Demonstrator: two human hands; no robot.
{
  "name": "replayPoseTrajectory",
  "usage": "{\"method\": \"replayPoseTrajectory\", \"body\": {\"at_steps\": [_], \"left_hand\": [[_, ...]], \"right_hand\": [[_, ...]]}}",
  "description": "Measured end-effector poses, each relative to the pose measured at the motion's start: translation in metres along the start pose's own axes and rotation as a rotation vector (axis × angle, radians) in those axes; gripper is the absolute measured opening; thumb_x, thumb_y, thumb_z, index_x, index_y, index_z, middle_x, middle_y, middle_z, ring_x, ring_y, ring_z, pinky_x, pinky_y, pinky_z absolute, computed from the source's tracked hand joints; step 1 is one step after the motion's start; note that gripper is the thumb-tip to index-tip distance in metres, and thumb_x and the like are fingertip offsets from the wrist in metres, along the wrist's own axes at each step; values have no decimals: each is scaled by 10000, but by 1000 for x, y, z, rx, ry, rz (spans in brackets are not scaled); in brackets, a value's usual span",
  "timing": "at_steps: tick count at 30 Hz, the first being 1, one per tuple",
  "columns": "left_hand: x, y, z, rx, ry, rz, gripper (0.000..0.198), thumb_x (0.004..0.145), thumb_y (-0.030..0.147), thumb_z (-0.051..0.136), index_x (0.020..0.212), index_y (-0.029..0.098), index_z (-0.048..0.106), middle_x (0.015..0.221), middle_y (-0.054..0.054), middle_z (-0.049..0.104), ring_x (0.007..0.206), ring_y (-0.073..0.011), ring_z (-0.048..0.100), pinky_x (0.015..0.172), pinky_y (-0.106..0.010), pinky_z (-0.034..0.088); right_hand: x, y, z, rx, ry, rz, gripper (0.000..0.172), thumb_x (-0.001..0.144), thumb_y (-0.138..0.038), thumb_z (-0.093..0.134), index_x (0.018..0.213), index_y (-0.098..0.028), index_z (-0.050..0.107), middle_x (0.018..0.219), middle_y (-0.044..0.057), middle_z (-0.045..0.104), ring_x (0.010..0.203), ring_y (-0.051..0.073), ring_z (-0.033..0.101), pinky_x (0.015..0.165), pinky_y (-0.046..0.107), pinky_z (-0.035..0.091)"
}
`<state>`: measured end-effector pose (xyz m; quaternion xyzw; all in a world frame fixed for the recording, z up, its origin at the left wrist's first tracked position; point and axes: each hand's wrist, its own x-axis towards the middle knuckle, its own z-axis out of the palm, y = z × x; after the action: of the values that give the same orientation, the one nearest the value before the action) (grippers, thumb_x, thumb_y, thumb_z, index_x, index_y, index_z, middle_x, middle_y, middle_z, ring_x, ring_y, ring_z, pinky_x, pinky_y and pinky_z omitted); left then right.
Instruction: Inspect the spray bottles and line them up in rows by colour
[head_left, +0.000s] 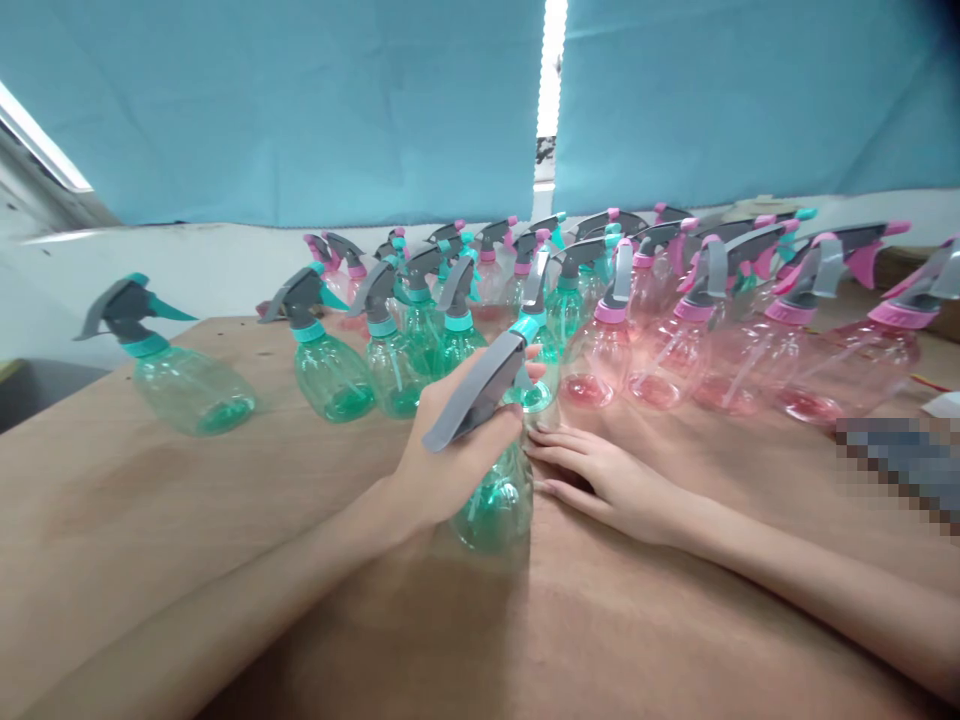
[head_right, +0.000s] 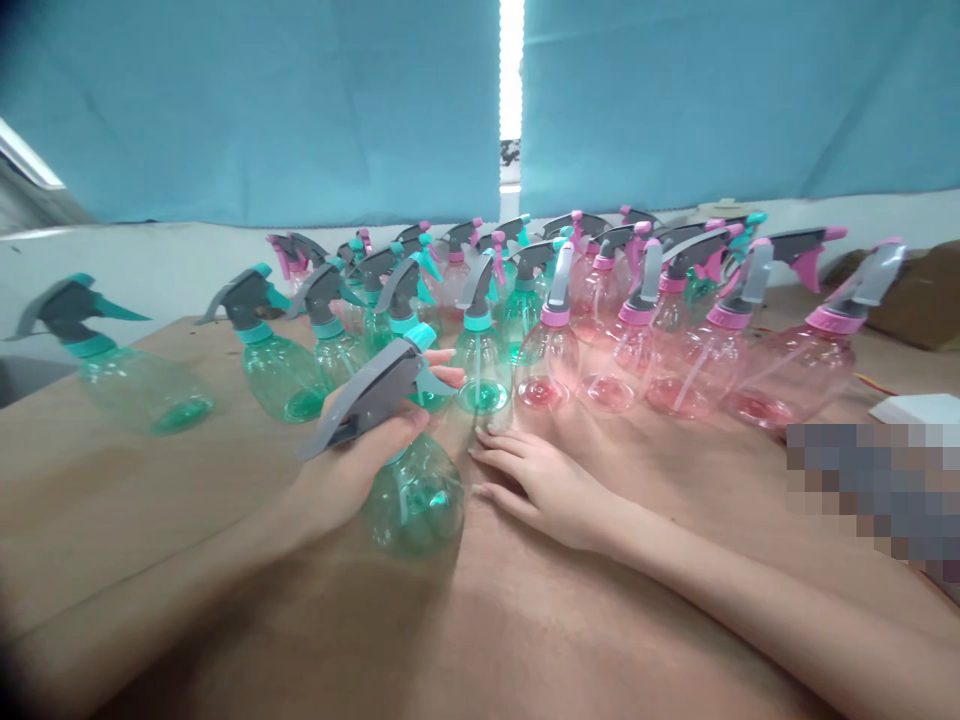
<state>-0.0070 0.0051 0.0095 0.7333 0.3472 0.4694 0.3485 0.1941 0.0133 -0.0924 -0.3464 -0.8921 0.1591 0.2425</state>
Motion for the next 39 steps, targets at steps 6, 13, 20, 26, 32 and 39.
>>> {"method": "replayPoseTrajectory", "body": {"at_steps": [6, 13, 20, 26, 32, 39], "left_hand": [[-2, 0, 1, -71, -8, -25, 341, 786, 103, 562, 1116, 189, 579, 1215, -68, 670, 1126, -227, 636, 942, -343, 538], [-1, -4, 1, -29, 8, 14, 287, 782, 128, 561, 1059, 192, 598, 1191, -64, 676, 1070, -222, 651, 917, -360, 538], [-2, 1, 1, 88, 2, -19, 276, 826, 185, 519, 1091, 200, 591, 1043, -39, 701, 904, -206, 671, 766, -332, 539], [1, 0, -2, 185, -92, -57, 302, 797, 207, 570, 1098, 226, 581, 838, -8, 689, 670, -159, 618, 570, -274, 487], [4, 1, -3, 170, -106, -23, 354, 768, 165, 575, 1118, 210, 543, 1105, -52, 668, 711, -125, 631, 593, -237, 514], [0, -2, 2, 144, -69, 0, 490, 766, 154, 594, 1237, 229, 481, 1207, -64, 637, 786, -144, 664, 675, -253, 559]], "right_hand": [[0, 0, 1, -13, 4, 0, 397, 977, -391, 466, 1298, -184, 572, 1349, 107, 584, 1295, 252, 482, 1085, 466, 404], [0, -2, -1, -23, 3, -10, 378, 981, -378, 454, 1290, -198, 575, 1356, 111, 576, 1292, 263, 486, 1081, 495, 401], [-1, -1, 1, -12, 10, -13, 382, 975, -375, 470, 1290, -187, 576, 1338, 116, 590, 1281, 261, 495, 1070, 480, 415], [0, -1, 0, 5, 10, -9, 371, 970, -373, 480, 1288, -209, 579, 1320, 110, 603, 1290, 263, 489, 1071, 483, 409], [0, 0, 1, 11, 16, -3, 375, 968, -380, 483, 1288, -210, 579, 1330, 109, 596, 1290, 271, 490, 1061, 492, 418], [1, -2, -1, 12, -19, 0, 374, 976, -367, 478, 1303, -205, 562, 1333, 107, 591, 1313, 255, 462, 1088, 474, 389]]}}
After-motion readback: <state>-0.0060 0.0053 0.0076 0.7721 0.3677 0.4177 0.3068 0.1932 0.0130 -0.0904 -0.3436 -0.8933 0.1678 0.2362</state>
